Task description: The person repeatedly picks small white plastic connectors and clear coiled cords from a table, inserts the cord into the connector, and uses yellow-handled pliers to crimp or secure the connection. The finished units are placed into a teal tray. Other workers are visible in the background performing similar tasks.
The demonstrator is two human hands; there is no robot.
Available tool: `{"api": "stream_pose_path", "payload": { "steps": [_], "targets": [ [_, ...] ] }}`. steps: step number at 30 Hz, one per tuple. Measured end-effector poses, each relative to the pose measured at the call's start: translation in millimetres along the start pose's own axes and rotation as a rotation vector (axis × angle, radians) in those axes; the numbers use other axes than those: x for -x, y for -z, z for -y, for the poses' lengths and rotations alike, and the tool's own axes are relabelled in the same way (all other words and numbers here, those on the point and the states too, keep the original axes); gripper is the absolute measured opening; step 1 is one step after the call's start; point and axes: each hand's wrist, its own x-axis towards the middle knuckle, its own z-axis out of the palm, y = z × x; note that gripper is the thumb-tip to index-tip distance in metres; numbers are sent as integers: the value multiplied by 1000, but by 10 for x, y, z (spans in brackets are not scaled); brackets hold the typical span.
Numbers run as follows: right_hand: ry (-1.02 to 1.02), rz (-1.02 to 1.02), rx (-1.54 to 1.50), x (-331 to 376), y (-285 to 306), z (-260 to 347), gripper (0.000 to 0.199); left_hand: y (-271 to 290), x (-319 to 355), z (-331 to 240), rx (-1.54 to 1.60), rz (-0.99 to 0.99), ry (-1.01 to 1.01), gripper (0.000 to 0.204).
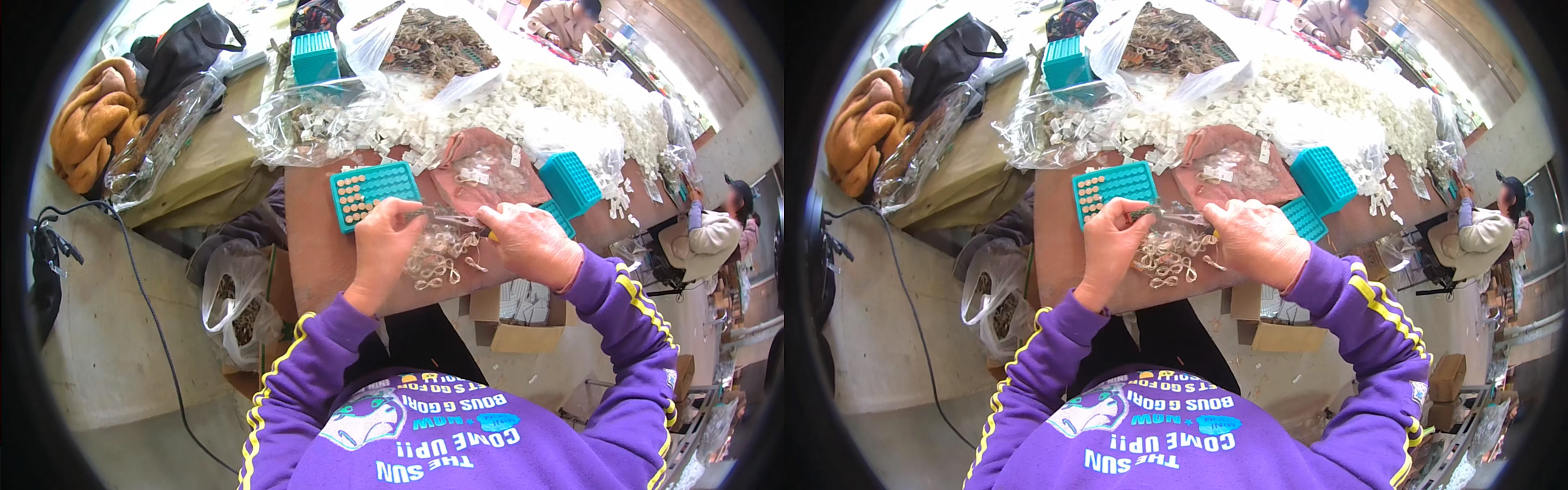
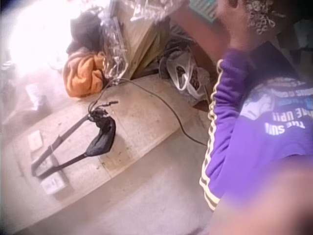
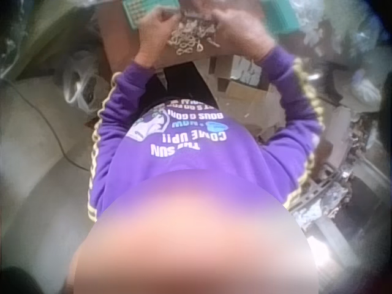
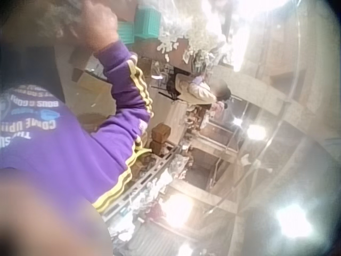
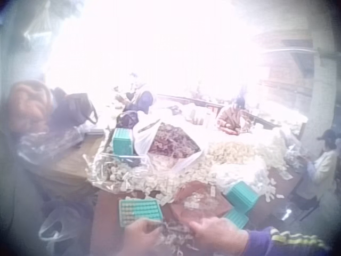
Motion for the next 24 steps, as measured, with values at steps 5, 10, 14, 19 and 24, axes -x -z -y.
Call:
{"api": "stream_pose_path", "payload": {
  "steps": [5, 10, 14, 19, 24],
  "targets": [
    [-28, -145, 379, -43, -31, -44, 29, 4, -52, 80, 439, 5, 38, 19],
    [13, -131, 272, -49, 75, -132, 26, 90, -62, 83, 589, 114, 157, 21],
    [37, -76, 121, -27, 88, -91, 29, 66, -49, 40, 662, 115, 137, 21],
    [56, -114, 148, -25, 77, -119, 27, 62, -42, 33, 590, 61, 110, 18],
    [-48, -101, 417, -23, 151, -204, 25, 71, -63, 34, 540, 35, 82, 18]
  ]
}}
